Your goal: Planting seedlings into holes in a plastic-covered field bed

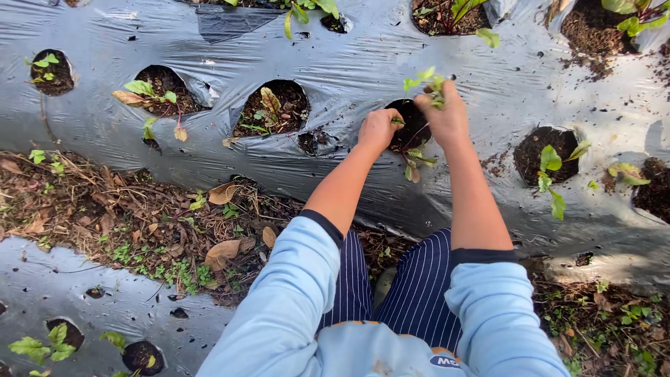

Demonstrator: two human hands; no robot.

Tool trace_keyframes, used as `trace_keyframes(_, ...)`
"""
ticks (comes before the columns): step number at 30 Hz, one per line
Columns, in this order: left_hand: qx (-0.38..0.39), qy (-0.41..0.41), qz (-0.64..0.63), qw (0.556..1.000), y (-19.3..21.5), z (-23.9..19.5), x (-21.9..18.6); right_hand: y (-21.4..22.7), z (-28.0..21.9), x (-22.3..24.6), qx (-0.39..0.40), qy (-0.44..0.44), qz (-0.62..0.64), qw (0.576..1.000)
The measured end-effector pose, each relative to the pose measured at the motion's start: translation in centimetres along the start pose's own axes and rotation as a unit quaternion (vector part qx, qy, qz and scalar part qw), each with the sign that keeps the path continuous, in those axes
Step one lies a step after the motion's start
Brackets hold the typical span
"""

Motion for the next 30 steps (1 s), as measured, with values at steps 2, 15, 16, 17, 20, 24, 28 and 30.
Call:
trace_keyframes(2, 0.010, 0.008, -0.001, 1.000, 2.2, -1.0, -2.1, -2.1, 0.5, -0.2, 0.014, 0.031, -0.069, 0.997)
trace_keyframes(15, -0.016, 0.011, -0.110, 0.994, 6.8, -1.1, -3.2, -7.6, 1.9, -5.6, 0.179, 0.079, -0.236, 0.952)
trace_keyframes(16, -0.014, 0.009, -0.112, 0.994, 6.6, -1.7, -4.0, -7.5, 1.1, -5.6, 0.177, 0.077, -0.238, 0.952)
trace_keyframes(17, -0.012, 0.001, -0.128, 0.992, 6.8, -2.2, -4.7, -7.8, 0.2, -4.7, 0.169, 0.127, -0.199, 0.957)
trace_keyframes(20, -0.010, -0.006, -0.156, 0.988, 7.4, -3.0, -6.0, -9.4, 1.4, -7.2, 0.137, 0.207, -0.162, 0.955)
trace_keyframes(24, -0.074, 0.030, -0.145, 0.986, 7.4, -1.0, -2.9, -3.6, 1.3, -0.2, 0.072, 0.222, -0.119, 0.965)
trace_keyframes(28, -0.097, 0.039, -0.064, 0.992, 6.8, -0.2, -1.3, 1.1, 0.1, 5.3, 0.086, 0.115, -0.012, 0.990)
trace_keyframes(30, -0.018, 0.118, -0.076, 0.990, 6.0, -1.5, -2.6, 2.3, -0.5, 6.8, 0.092, 0.108, 0.018, 0.990)
Point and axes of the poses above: each hand's wrist, its own z-axis towards the middle knuckle, its own y-axis out of the back of the hand, x = y × z, the point moved 7 cm from there along z, towards the middle knuckle, and after that the axes turned 5 degrees about -x, right-handed, at the moved point
